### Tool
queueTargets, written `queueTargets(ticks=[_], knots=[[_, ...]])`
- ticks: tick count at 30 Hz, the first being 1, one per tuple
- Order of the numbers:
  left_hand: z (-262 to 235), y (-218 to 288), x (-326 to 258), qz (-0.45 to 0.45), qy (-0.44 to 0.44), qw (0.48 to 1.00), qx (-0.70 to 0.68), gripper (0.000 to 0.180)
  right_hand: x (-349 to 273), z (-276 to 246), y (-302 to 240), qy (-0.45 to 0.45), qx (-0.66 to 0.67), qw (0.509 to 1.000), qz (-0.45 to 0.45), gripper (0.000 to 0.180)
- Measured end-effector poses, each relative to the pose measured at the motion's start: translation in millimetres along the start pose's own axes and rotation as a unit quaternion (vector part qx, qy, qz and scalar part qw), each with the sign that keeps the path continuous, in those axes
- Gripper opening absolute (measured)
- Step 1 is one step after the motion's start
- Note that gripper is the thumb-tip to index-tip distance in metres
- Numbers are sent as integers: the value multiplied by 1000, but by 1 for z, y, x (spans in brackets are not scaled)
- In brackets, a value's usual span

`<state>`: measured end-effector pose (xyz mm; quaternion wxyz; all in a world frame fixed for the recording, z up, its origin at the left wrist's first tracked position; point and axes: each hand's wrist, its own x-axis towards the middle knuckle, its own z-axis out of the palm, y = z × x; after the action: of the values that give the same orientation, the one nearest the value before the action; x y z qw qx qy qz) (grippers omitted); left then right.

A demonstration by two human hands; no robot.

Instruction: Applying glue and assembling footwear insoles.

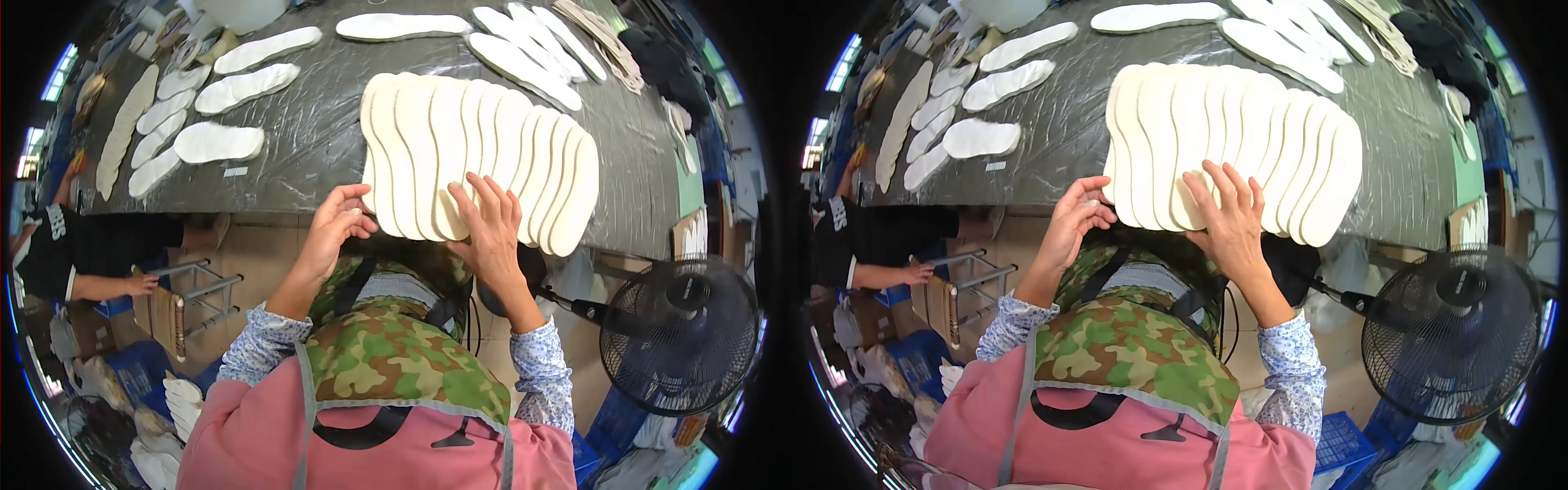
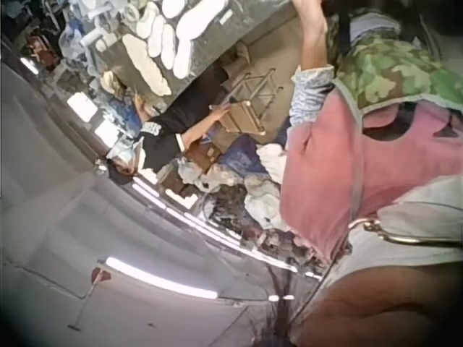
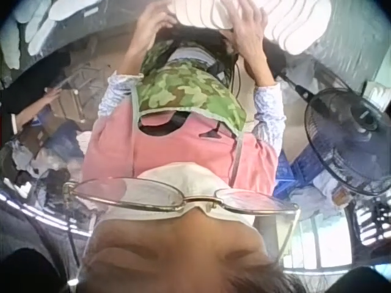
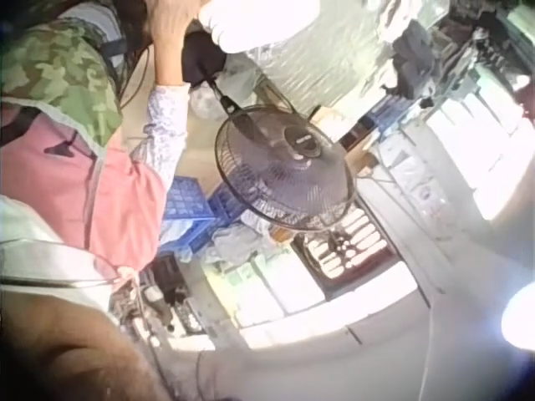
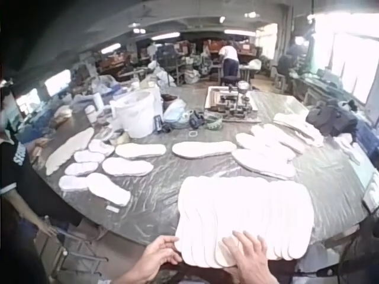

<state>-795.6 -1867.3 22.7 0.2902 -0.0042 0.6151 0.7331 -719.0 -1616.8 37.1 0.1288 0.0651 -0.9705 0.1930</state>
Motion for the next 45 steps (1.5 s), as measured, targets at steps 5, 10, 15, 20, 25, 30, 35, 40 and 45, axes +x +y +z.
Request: queueTargets(ticks=[5,10,15,20,25,30,35,40,45], knots=[[-11,-9,5,46,-1,998,49,37,11,7,8,40,28,997,-55,60],[13,8,-6,326,135,757,550,36,36,-17,9,88,49,994,-47,40],[16,5,9,384,66,703,595,22,59,-54,9,143,183,970,70,21],[60,23,26,463,-90,726,500,41,73,-75,30,203,195,953,111,24],[136,13,63,522,-211,658,500,56,84,-100,43,240,266,925,128,32],[151,-18,88,497,-254,667,493,49,89,-139,66,233,277,921,144,41],[166,-14,96,436,-274,712,478,35,106,-177,87,265,316,904,112,40],[178,16,124,213,-244,891,317,28,101,-176,71,267,318,904,96,38],[225,23,117,429,-305,825,206,22,91,-160,61,262,316,905,108,33]])
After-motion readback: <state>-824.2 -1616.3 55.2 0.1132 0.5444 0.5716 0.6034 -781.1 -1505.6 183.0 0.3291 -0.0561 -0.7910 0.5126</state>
